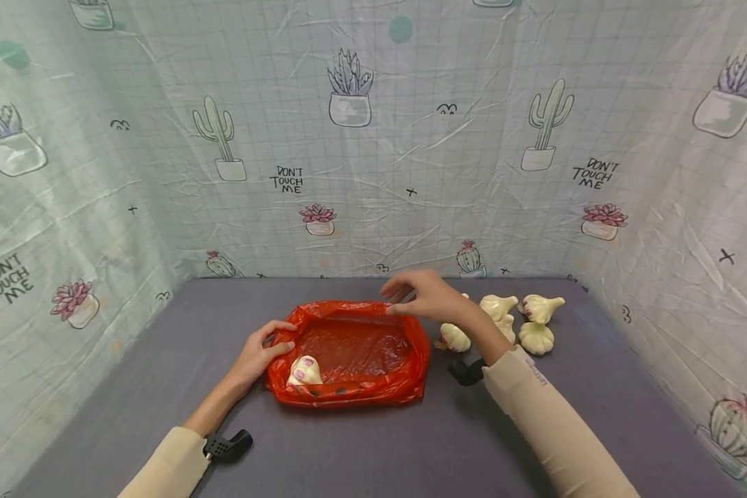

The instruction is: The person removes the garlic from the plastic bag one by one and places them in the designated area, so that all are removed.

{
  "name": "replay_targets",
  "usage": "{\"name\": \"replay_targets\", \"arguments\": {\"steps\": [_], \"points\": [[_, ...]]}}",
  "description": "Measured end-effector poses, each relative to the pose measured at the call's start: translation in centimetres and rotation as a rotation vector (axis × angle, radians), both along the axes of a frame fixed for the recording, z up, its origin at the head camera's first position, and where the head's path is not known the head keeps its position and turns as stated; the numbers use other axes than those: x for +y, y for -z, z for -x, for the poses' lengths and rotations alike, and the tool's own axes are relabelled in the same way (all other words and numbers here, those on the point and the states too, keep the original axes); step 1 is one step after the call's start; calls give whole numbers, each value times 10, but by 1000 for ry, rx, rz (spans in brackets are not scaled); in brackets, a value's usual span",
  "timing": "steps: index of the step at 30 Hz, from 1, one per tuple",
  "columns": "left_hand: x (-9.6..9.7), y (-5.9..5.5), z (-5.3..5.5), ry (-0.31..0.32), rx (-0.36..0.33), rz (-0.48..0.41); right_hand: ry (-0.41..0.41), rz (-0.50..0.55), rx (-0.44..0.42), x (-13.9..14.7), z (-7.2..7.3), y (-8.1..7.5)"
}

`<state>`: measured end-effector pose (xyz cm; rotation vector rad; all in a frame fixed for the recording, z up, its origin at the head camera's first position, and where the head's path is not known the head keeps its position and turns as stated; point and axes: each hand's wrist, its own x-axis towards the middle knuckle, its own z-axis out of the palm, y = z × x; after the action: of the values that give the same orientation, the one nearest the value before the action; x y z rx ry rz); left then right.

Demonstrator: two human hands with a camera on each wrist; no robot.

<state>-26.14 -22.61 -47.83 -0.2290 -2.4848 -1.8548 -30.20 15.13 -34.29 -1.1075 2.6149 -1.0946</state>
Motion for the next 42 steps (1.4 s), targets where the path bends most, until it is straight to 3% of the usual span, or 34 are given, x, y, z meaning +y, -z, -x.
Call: {"name": "replay_targets", "arguments": {"steps": [22,42], "points": [[-1,3,3,9,19,-3,-184,-173,1,-75,1,16],[-2,3,5,6,27,16,-323,-298,-98,-130,-5,31]]}}
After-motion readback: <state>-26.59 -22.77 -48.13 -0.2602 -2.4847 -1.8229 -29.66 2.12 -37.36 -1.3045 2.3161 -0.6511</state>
